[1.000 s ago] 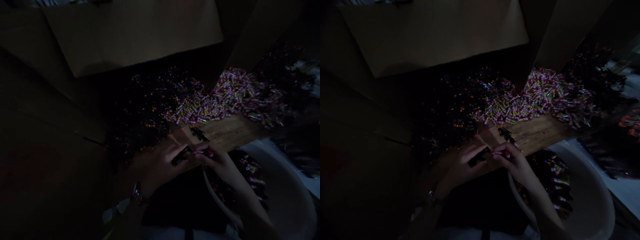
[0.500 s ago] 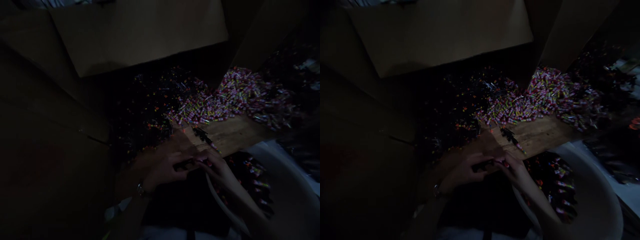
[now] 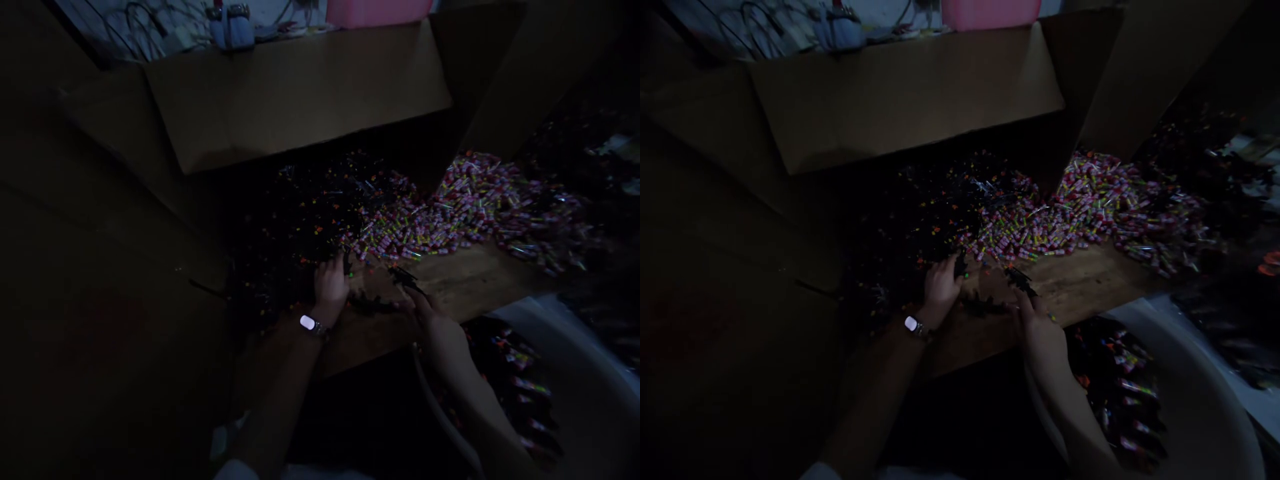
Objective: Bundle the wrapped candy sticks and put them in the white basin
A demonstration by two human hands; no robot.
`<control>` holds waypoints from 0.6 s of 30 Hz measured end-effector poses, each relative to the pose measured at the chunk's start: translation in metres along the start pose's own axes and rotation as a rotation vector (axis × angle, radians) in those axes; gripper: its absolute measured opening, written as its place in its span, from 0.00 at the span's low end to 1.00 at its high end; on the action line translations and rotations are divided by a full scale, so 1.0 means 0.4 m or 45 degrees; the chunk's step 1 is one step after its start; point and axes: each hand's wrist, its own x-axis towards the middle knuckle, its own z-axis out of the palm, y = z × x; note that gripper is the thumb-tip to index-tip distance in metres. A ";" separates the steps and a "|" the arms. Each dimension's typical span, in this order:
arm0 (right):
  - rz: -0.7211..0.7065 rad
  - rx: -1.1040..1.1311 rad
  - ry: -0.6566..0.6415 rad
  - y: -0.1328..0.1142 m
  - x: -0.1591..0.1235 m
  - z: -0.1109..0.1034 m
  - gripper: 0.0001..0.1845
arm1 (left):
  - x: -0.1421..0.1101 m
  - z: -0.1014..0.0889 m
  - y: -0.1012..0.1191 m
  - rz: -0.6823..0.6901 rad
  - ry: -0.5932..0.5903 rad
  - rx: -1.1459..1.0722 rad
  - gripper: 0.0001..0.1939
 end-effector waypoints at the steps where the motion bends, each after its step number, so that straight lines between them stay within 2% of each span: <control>1: -0.021 0.124 -0.004 0.002 0.000 0.000 0.23 | -0.010 -0.005 -0.008 0.005 0.011 -0.038 0.30; 4: -0.166 0.539 -0.110 0.004 0.004 -0.007 0.25 | -0.053 -0.030 -0.029 0.080 0.038 -0.318 0.32; 7: -0.259 0.913 -0.261 -0.010 0.016 -0.026 0.23 | -0.105 -0.072 -0.027 0.189 -0.002 -0.704 0.20; 9: -0.258 1.125 -0.265 -0.025 0.028 -0.040 0.20 | -0.138 -0.111 -0.010 0.205 -0.106 -0.828 0.14; 11: -0.264 1.230 -0.211 -0.040 0.042 -0.052 0.14 | -0.165 -0.150 0.010 0.208 -0.177 -0.826 0.13; 13: -0.296 1.225 -0.198 -0.051 0.053 -0.064 0.10 | -0.182 -0.181 0.026 0.250 -0.145 -0.753 0.12; 16: -0.341 1.220 -0.203 -0.061 0.061 -0.083 0.09 | -0.192 -0.200 0.036 0.381 -0.041 -0.681 0.11; 18: -0.360 1.210 -0.151 -0.064 0.061 -0.093 0.09 | -0.193 -0.200 0.037 0.451 -0.035 -0.667 0.11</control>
